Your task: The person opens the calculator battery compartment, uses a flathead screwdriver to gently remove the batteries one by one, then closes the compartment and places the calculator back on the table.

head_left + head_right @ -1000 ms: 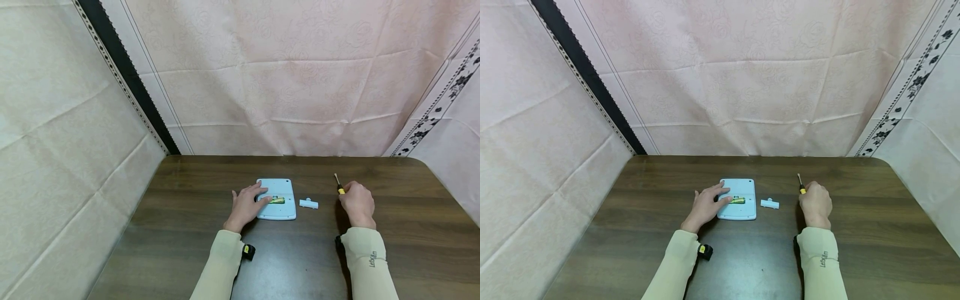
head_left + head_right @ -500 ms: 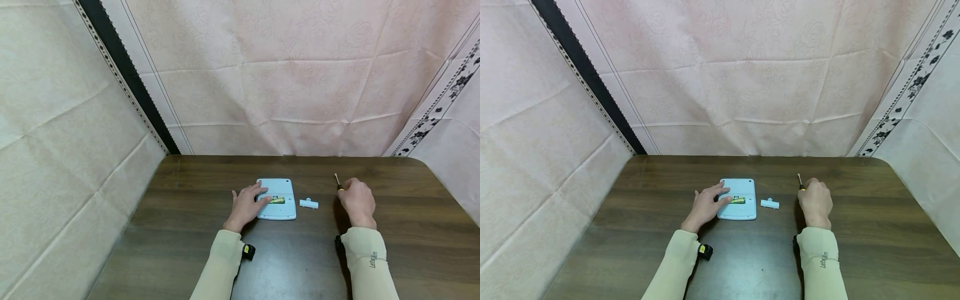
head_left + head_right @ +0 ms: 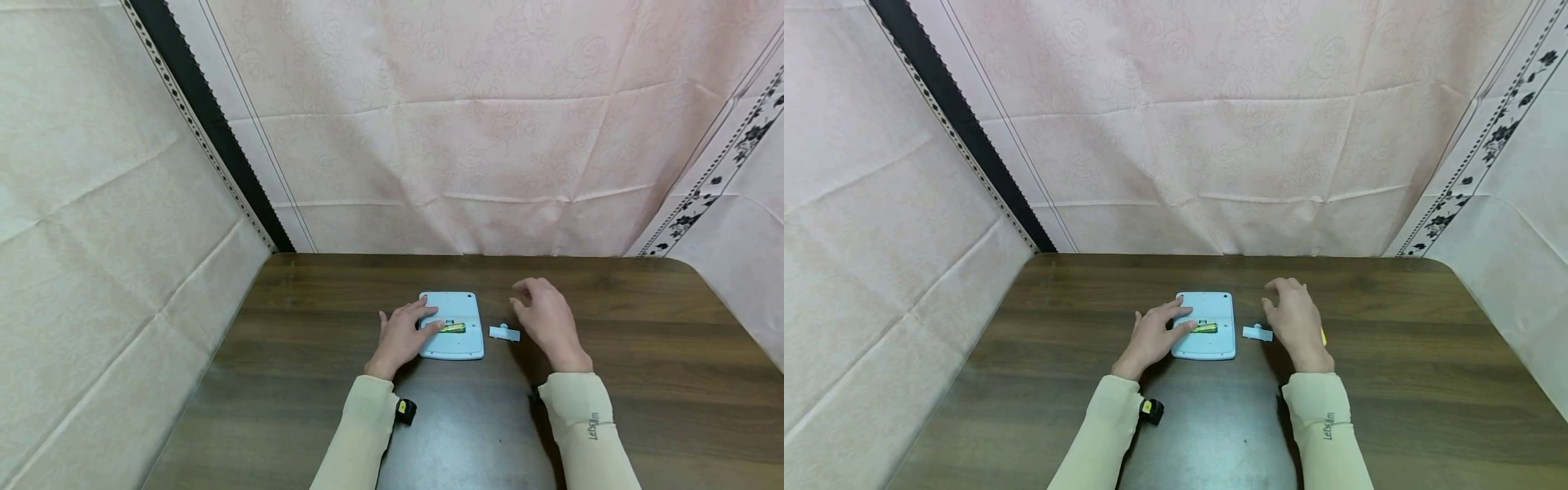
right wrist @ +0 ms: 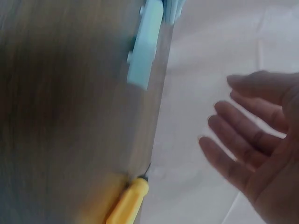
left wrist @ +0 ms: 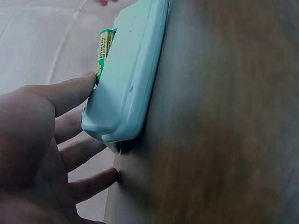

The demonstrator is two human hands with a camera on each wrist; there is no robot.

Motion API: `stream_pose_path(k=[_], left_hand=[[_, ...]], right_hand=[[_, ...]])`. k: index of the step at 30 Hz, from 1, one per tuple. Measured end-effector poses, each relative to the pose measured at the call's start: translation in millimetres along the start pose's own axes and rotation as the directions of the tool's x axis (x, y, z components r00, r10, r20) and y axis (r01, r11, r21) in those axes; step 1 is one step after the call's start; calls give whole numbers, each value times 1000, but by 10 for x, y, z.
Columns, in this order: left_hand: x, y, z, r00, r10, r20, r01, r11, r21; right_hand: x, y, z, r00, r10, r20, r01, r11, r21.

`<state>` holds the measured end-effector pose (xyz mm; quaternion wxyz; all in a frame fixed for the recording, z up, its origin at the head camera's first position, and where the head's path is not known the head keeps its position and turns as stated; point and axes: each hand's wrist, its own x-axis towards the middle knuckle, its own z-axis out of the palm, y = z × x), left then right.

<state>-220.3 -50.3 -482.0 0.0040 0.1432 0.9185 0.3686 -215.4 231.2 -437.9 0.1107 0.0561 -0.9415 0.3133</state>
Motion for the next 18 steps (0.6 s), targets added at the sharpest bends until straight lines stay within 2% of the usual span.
stream_pose_path(k=[8,13,18], left_hand=[[3,-12,-1,1000,10,0,-10,1000,3],[1,-14,-13,1000,19,4,-19,1000,19],[4,-17,-16,1000,26,9,-26,999,22]], right_hand=[[21,-195,200,987,-127,103,126,992,10],[17,-280,297,975,-181,130,182,983,9],[4,-380,369,954,-254,161,255,967,11]])
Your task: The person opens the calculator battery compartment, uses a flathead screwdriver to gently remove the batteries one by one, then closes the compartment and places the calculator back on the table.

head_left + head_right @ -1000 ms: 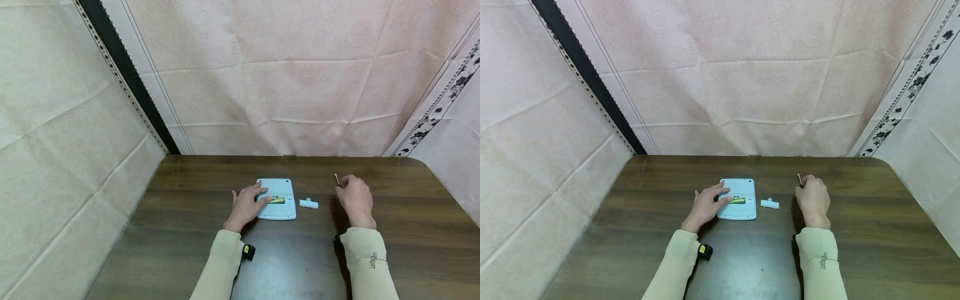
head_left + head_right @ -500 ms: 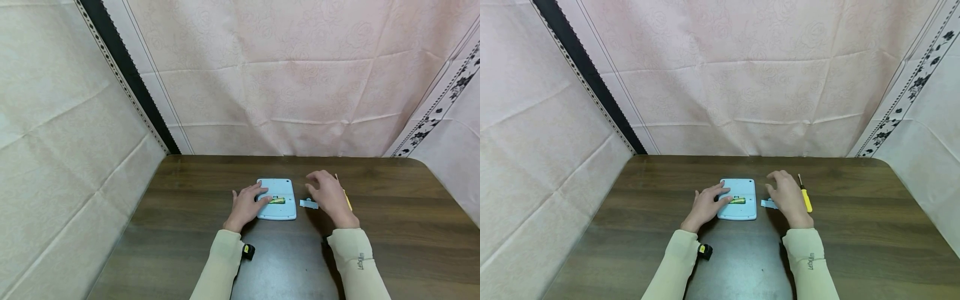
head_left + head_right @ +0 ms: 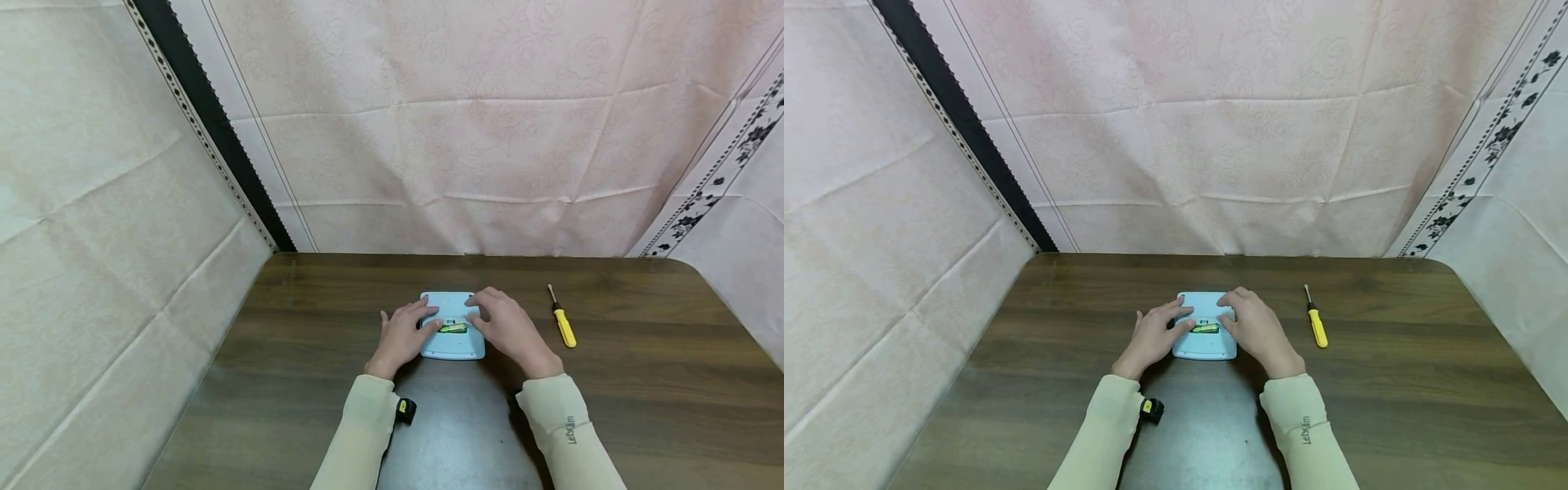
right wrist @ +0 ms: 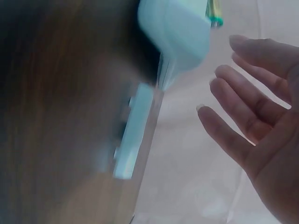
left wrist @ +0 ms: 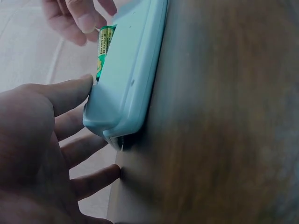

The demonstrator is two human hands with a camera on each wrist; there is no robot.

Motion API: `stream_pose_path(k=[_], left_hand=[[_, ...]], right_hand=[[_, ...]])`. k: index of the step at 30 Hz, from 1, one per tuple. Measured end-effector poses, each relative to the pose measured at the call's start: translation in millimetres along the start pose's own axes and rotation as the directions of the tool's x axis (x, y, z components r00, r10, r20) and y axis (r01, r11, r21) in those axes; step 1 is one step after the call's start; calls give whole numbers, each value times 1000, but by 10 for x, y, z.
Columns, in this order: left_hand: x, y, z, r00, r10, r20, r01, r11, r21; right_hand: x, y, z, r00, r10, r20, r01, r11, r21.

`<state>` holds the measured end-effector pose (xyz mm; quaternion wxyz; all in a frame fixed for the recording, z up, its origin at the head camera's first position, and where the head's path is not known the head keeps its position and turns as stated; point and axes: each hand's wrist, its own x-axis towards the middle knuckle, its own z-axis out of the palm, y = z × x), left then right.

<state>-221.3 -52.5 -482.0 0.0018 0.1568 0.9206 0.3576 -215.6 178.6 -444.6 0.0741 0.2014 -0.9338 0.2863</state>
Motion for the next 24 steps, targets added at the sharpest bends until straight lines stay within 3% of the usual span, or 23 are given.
stream_pose_path(k=[8,24], left_hand=[[-8,-7,-19,1000,17,17,-17,1000,-5],[-8,-13,-30,999,18,41,-20,999,38]], right_hand=[[23,-157,135,994,-78,82,80,997,-21],[26,-173,256,991,-124,53,126,991,-52]])
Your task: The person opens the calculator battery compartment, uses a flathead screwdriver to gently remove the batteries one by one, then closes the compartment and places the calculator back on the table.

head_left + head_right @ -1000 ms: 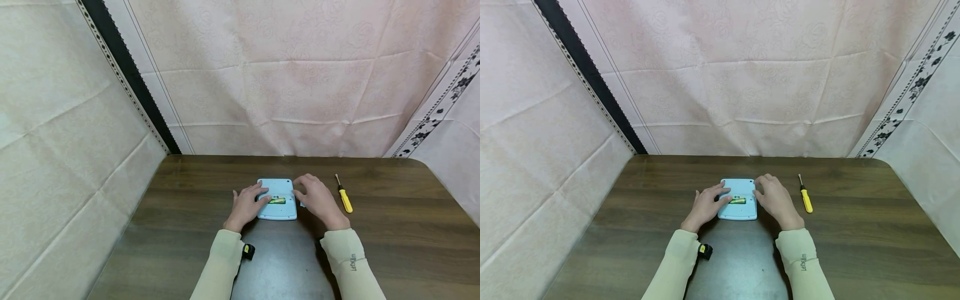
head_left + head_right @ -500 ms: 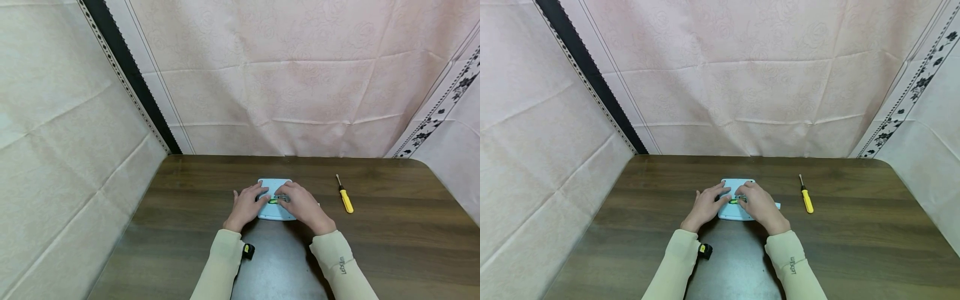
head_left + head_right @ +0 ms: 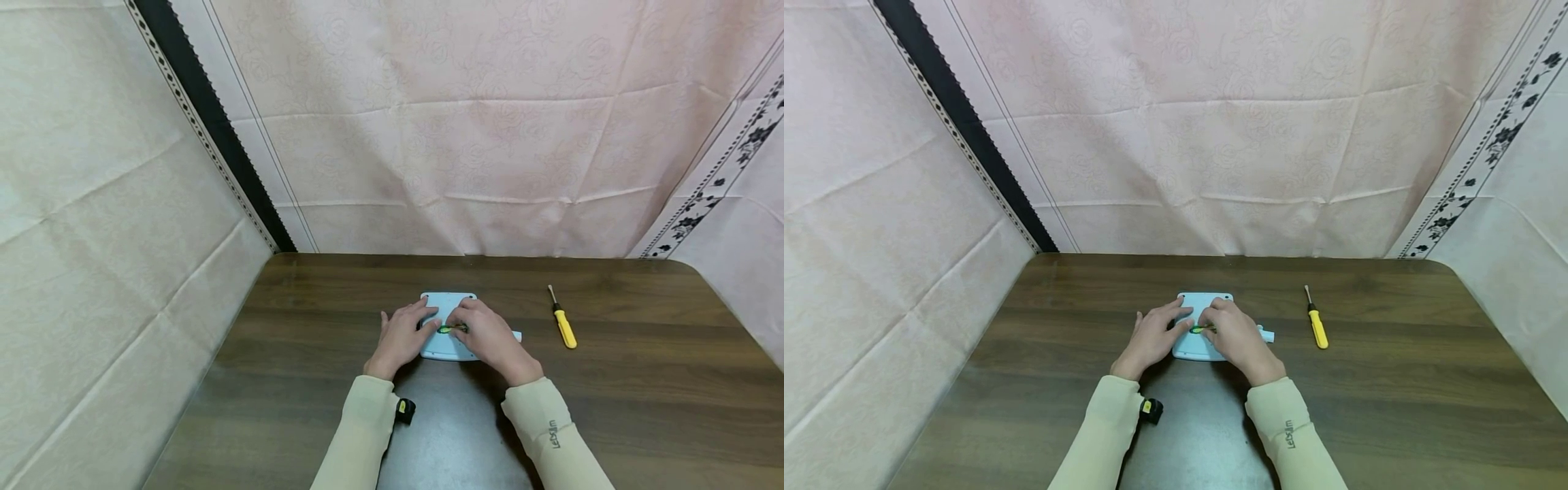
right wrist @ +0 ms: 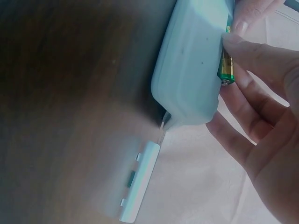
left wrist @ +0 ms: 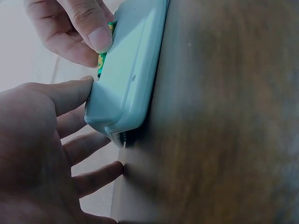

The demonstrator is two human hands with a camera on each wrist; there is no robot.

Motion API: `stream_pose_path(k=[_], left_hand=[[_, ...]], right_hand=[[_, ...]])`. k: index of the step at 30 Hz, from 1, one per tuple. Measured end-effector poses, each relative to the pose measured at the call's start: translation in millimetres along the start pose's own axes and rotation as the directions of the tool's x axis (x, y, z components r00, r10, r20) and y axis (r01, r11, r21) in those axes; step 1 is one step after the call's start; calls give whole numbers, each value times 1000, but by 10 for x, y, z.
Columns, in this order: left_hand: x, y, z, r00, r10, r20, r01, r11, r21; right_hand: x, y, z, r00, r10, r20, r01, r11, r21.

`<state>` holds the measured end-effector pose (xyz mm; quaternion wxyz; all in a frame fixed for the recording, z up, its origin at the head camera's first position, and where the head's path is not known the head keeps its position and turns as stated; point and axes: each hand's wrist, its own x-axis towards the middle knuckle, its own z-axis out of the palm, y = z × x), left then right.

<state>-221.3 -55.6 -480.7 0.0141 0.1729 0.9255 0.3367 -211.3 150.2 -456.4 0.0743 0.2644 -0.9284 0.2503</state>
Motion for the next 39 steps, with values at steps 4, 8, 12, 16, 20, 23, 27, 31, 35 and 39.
stream_pose_path(k=[4,8,12,16,20,23,27,31,35,39], left_hand=[[0,4,-1,1000,-6,2,6,1000,8],[-3,5,4,1000,-5,0,5,1000,10],[-9,2,7,1000,-5,-3,5,1000,10],[-13,-1,4,1000,1,-9,0,1000,3],[-11,-5,6,1000,-1,-9,1,1000,-2],[-9,-2,5,1000,0,-12,0,1000,-3],[-12,-2,3,1000,3,-15,-3,1000,-8],[-5,0,0,1000,3,-17,-3,1000,-9],[-4,4,-5,1000,1,-15,-1,1000,-8],[-2,4,0,1000,-6,-12,5,1000,-10]], right_hand=[[2,-9,6,1000,-5,7,5,1000,2],[1,-9,15,1000,-18,7,17,1000,22],[1,8,31,1000,-29,3,28,998,63],[2,37,44,999,-43,-6,43,996,81],[4,47,42,998,-66,-10,66,995,80],[5,38,35,997,-79,-15,79,994,73],[9,27,33,996,-82,-19,83,995,60],[12,19,21,997,-74,-17,75,996,56],[14,12,14,998,-64,-14,65,996,61],[15,15,2,998,-62,-16,62,996,65]])
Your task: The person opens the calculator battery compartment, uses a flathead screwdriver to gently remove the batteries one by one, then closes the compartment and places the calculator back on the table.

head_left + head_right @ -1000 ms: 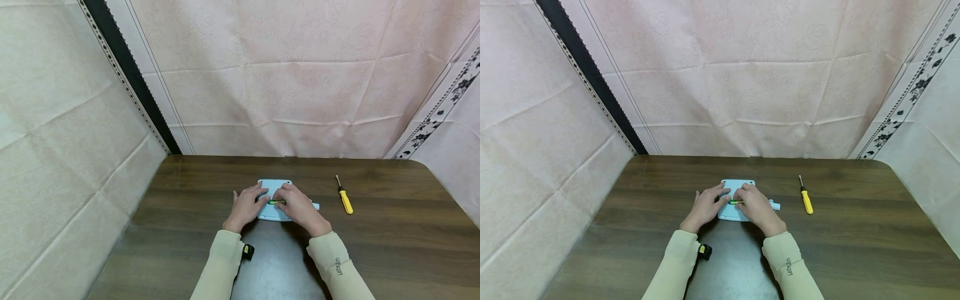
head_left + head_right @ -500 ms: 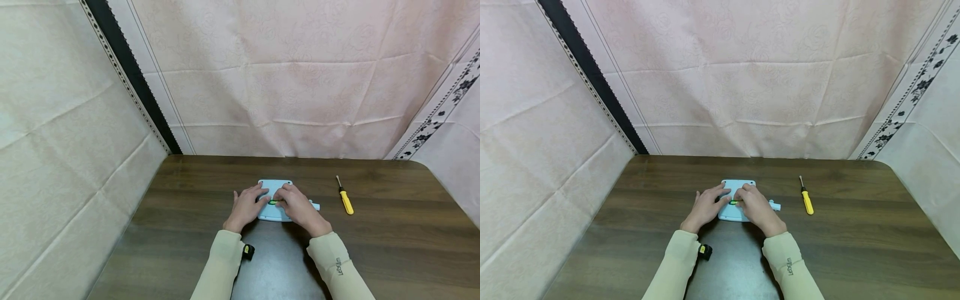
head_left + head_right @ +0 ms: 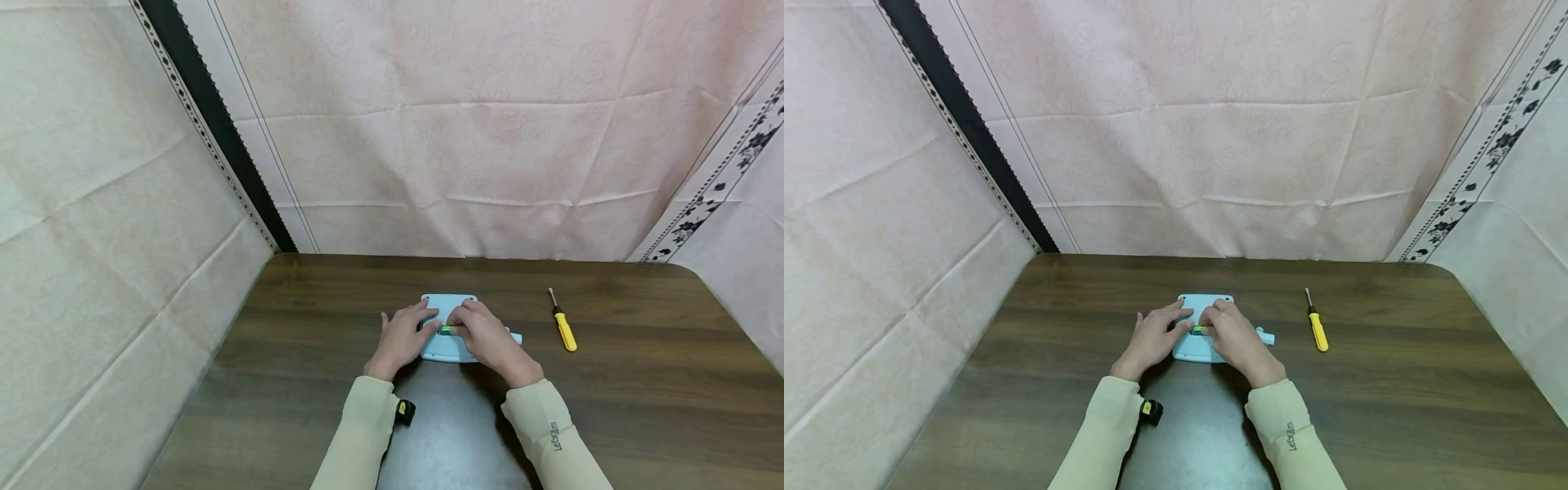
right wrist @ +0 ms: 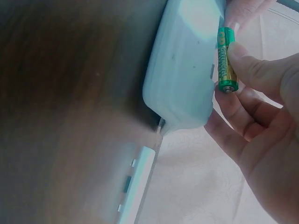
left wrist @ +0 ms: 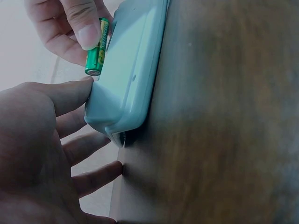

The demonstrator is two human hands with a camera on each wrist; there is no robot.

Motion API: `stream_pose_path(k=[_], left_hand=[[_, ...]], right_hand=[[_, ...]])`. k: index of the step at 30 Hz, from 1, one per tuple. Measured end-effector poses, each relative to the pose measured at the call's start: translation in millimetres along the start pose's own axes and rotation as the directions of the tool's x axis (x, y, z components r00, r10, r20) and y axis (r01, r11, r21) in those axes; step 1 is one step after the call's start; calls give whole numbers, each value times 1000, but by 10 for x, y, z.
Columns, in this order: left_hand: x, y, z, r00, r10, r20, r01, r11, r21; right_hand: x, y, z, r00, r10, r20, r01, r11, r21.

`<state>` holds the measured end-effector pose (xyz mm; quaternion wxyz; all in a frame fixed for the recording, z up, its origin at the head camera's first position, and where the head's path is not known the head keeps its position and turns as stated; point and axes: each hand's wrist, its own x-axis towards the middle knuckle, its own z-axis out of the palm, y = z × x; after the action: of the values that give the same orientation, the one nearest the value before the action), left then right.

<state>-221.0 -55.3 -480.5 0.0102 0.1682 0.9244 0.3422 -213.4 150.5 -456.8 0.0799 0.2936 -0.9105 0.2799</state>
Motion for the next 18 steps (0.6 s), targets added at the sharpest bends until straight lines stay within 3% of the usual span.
stream_pose_path(k=[7,18], left_hand=[[-14,3,1,1000,15,-8,-15,1000,-14],[3,-2,5,1000,-19,-2,19,1000,12]], right_hand=[[-6,-5,-52,999,46,-4,-46,999,23],[60,104,-170,993,110,-34,-109,993,45]])
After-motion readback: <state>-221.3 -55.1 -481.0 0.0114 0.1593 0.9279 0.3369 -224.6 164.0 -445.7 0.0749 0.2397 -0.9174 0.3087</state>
